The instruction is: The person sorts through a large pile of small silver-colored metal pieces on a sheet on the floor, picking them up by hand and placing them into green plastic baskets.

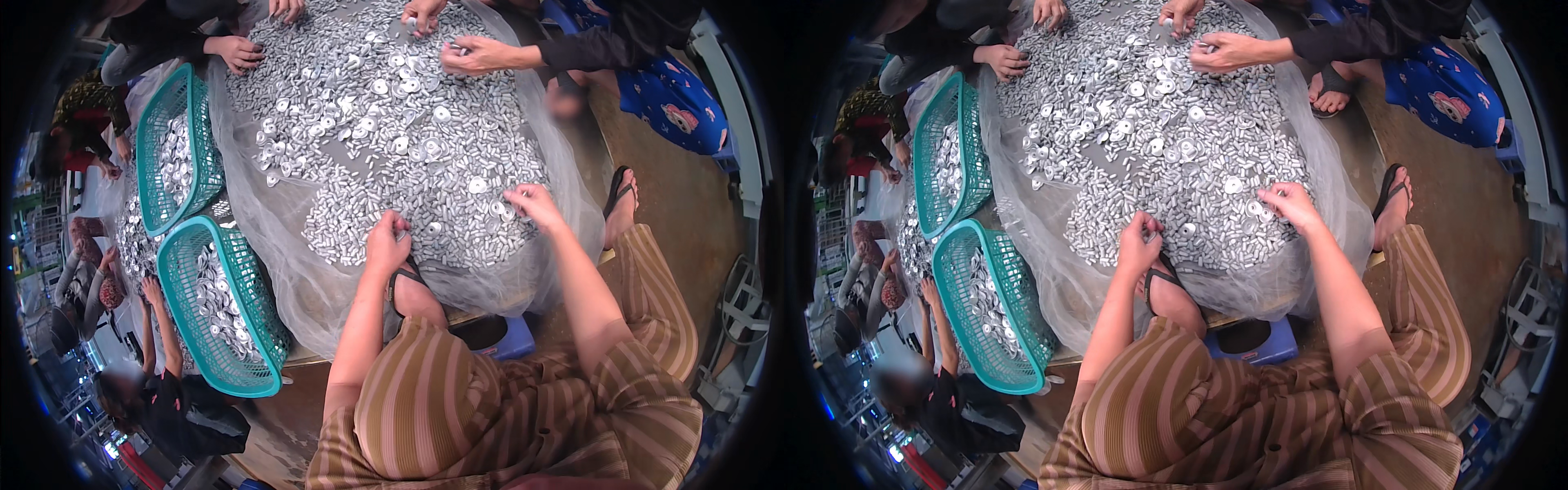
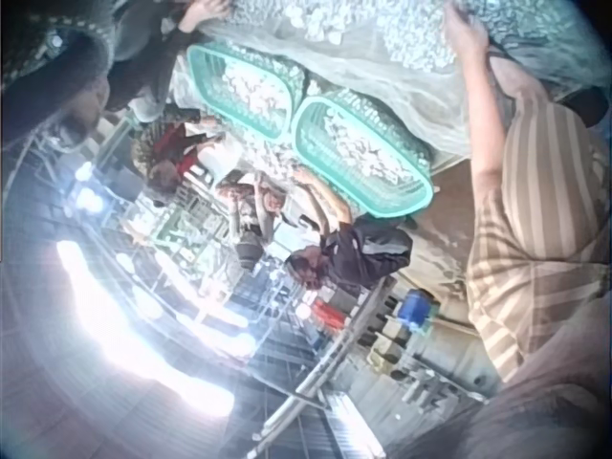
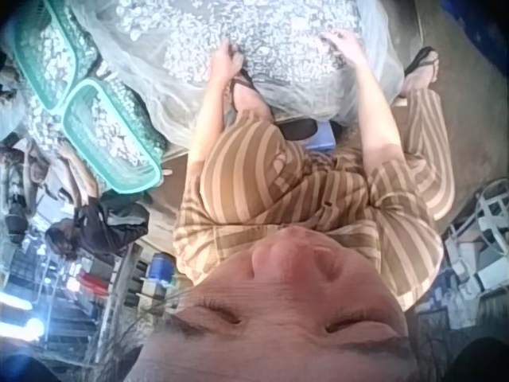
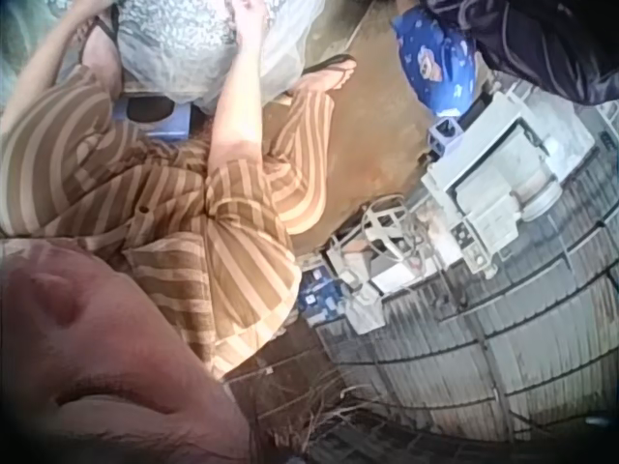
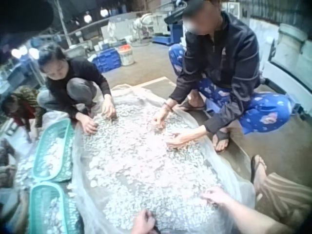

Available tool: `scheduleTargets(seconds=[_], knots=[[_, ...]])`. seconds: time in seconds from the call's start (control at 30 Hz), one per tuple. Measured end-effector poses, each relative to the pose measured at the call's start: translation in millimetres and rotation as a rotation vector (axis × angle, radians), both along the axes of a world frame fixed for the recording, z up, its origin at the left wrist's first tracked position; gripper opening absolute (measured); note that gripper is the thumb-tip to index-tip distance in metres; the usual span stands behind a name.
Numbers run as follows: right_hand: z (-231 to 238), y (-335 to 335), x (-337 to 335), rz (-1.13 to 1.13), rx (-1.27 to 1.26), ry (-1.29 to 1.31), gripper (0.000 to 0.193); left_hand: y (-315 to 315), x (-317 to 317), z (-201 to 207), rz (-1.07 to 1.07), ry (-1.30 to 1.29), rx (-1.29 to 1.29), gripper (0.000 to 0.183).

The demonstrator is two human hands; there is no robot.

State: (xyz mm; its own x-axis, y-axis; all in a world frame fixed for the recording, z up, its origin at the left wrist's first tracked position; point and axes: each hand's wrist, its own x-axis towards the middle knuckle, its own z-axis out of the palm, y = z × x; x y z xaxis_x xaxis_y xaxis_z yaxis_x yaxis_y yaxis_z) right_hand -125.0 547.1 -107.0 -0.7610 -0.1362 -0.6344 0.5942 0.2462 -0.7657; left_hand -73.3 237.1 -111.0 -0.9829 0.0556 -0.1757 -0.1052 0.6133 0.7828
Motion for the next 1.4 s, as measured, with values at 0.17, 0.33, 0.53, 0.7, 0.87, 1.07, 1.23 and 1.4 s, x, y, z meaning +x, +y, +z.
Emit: scheduleTargets(seconds=[0.17, 0.33, 0.53, 0.7, 0.87, 1.07, 1.23, 1.4], knots=[[-4, -18, 18, 0.333, 0.52, 0.402, 0.027, 36, 3, 23, -0.301, 0.062, -0.409, 0.035], [-17, -2, 17, 0.176, 0.415, 0.331, 0.015, 34, -1, 18, -0.183, 0.15, -0.213, 0.019], [-7, -1, 11, -0.39, -0.432, -0.013, 0.02, -2, -22, 2, 0.272, -0.276, 0.571, 0.012], [-27, 5, 22, 0.058, 0.023, 0.269, 0.023, 19, -37, 25, -0.15, -0.001, -0.196, 0.019], [14, -18, 29, 0.418, 0.631, 0.45, 0.032, -12, -49, 21, -0.023, -0.109, -0.62, 0.016], [-13, -12, 36, 0.285, 0.692, 0.595, 0.031, 6, -45, 13, -0.222, 0.066, -0.481, 0.021], [-2, -20, 31, 0.323, 0.834, 0.581, 0.022, 10, -45, 11, -0.33, -0.011, -0.498, 0.025], [-16, -7, 17, -0.135, 0.42, 0.511, 0.01, 3, -52, 28, -0.301, 0.02, -0.345, 0.025]])
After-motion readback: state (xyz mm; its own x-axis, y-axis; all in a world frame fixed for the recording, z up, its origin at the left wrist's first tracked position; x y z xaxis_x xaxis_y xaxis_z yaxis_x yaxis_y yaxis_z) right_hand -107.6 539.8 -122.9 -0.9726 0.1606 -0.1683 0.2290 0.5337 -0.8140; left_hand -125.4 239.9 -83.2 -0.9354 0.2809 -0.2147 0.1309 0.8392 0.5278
